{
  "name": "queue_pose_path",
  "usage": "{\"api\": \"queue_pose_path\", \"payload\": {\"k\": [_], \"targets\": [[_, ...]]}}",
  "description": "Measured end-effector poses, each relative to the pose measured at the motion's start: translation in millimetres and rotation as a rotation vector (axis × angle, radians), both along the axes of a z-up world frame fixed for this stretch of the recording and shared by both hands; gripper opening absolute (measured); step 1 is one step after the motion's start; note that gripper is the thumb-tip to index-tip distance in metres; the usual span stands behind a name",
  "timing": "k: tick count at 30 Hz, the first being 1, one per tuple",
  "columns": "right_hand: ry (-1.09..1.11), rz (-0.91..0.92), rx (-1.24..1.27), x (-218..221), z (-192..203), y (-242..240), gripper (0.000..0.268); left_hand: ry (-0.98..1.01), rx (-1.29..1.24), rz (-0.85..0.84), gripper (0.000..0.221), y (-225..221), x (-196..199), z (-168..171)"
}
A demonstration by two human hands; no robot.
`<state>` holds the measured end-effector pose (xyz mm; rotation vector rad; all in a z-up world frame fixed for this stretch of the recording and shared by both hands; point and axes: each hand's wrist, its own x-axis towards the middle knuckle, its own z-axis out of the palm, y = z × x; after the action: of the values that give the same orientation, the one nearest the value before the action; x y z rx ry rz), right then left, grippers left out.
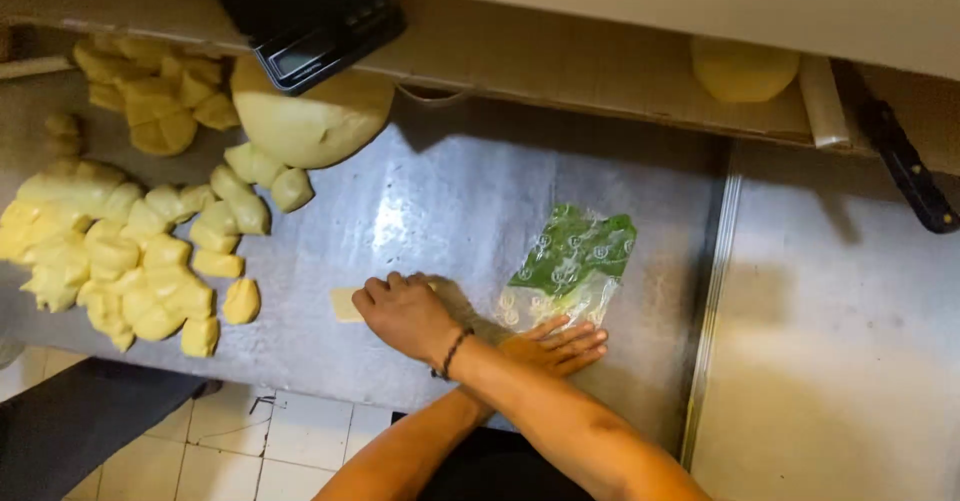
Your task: Portioning dough and applying a green filling using a piping bag at a bakery workstation.
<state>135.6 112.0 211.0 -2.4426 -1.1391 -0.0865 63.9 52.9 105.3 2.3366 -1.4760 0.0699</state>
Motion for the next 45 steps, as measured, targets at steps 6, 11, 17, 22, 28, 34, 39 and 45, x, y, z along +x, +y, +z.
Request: {"api": "queue_pose_path", "payload": {"k": [6, 11, 17, 22, 28, 34, 39, 45], "targets": [[0.067, -0.136, 0.164, -28, 54, -79, 0.035, 0.452, -0.112, 0.239, 0.07, 30, -27, 14], [0.01, -0.318, 0.06, -56, 52, -174, 0.04, 0.572, 0.532, 0.225, 0.086, 40, -47, 104], [0.049, -0.149, -0.061, -118, 26, -200, 0.034, 0.492, 0.366, 0.413, 0.096, 7, -121, 88], [0.128, -0.038, -0.094, -125, 15, -203, 0.024, 0.678, 0.509, -0.023, 0.08, -6, -117, 60], [0.14, -0.039, -0.163, -114, -5, -216, 0.025, 0.389, 0.141, -0.055, 0.081, -13, -84, 8], [-0.059, -0.023, -0.129, -100, -17, -202, 0.019, 0.691, -0.378, -0.096, 0.099, -19, -68, 25], [-0.115, -0.036, -0.079, -87, -14, -197, 0.016, 1.16, -0.598, -0.122, 0.107, -26, -70, 20], [-0.116, -0.077, -0.078, -68, -8, -182, 0.013, 1.168, -0.42, -0.093, 0.106, -18, -61, 38]]}}
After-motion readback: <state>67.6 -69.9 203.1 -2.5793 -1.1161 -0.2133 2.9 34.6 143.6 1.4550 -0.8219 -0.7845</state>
